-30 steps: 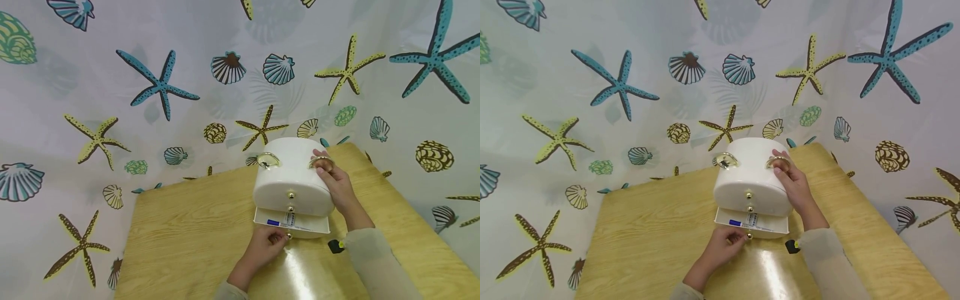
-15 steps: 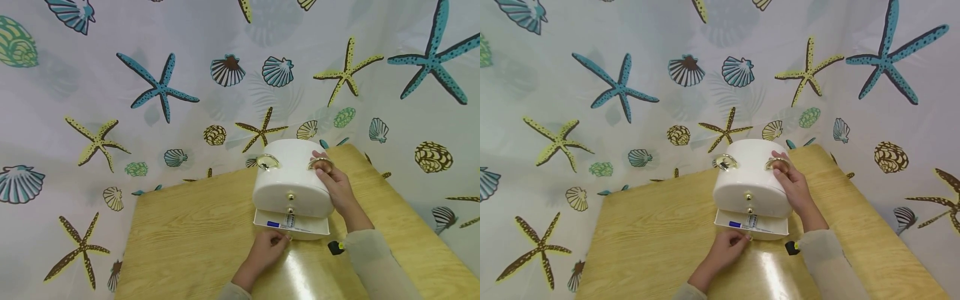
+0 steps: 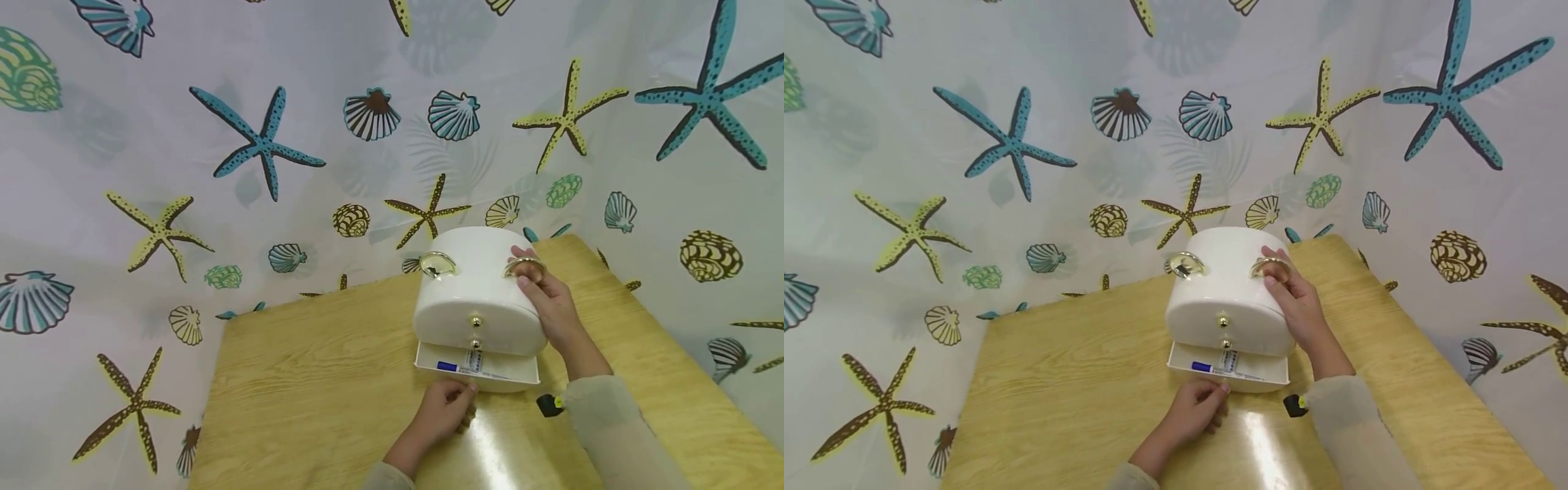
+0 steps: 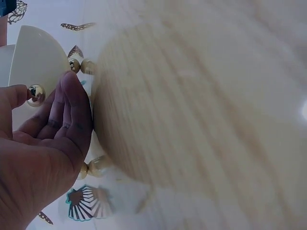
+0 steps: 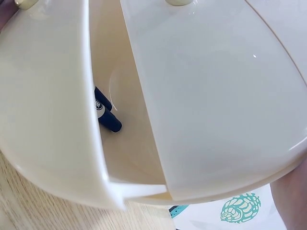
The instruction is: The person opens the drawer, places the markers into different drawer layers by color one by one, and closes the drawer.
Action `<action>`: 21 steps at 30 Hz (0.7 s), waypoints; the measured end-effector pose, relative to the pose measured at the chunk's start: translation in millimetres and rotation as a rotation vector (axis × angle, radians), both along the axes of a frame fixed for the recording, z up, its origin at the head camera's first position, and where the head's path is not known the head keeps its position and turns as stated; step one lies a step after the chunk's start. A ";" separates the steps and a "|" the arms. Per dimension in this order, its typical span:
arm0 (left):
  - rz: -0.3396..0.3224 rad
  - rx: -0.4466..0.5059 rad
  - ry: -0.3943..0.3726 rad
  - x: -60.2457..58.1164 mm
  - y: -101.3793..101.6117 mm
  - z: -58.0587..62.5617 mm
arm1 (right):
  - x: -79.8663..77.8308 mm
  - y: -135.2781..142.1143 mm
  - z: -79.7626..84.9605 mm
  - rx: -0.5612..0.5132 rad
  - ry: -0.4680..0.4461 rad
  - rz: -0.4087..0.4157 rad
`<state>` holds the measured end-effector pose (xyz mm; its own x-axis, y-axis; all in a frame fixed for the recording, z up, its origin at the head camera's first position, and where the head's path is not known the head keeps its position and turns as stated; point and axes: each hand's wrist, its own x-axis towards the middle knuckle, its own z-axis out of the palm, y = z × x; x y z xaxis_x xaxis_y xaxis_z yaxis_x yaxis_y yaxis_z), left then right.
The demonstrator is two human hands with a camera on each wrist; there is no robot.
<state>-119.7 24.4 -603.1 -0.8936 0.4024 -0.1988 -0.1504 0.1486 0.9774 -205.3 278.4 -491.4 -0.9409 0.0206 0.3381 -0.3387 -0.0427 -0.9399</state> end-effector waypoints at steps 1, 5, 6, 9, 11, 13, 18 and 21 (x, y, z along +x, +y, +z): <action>0.006 0.005 -0.011 0.0 0.9 0.7 | -0.4 -0.2 0.4 0.005 0.003 -0.002; 0.012 0.015 -0.028 1.0 3.7 0.2 | 0.9 0.0 -0.4 0.000 -0.013 0.000; 0.008 0.011 -0.027 1.5 3.9 -0.8 | 1.6 0.1 -1.1 -0.002 -0.018 0.000; -0.016 -0.013 -0.026 2.1 4.0 -4.7 | 3.2 0.3 -2.7 -0.004 -0.028 0.003; -0.031 -0.026 -0.022 1.8 3.8 -5.7 | 3.2 0.2 -2.3 0.005 -0.024 -0.002; -0.040 -0.035 -0.016 0.4 4.1 -5.3 | 2.1 0.3 -1.1 0.010 -0.012 -0.005; -0.051 -0.041 -0.020 -3.0 5.3 0.0 | -0.4 0.1 1.5 -0.012 0.006 0.001; -0.066 -0.029 -0.039 -3.1 5.2 1.7 | 0.3 -0.4 1.0 -0.031 0.004 0.006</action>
<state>-122.8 29.5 -601.3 -0.8564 0.4541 -0.2457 -0.1775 0.1879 0.9660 -205.1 278.0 -490.4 -0.9397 0.0253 0.3409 -0.3419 -0.0742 -0.9368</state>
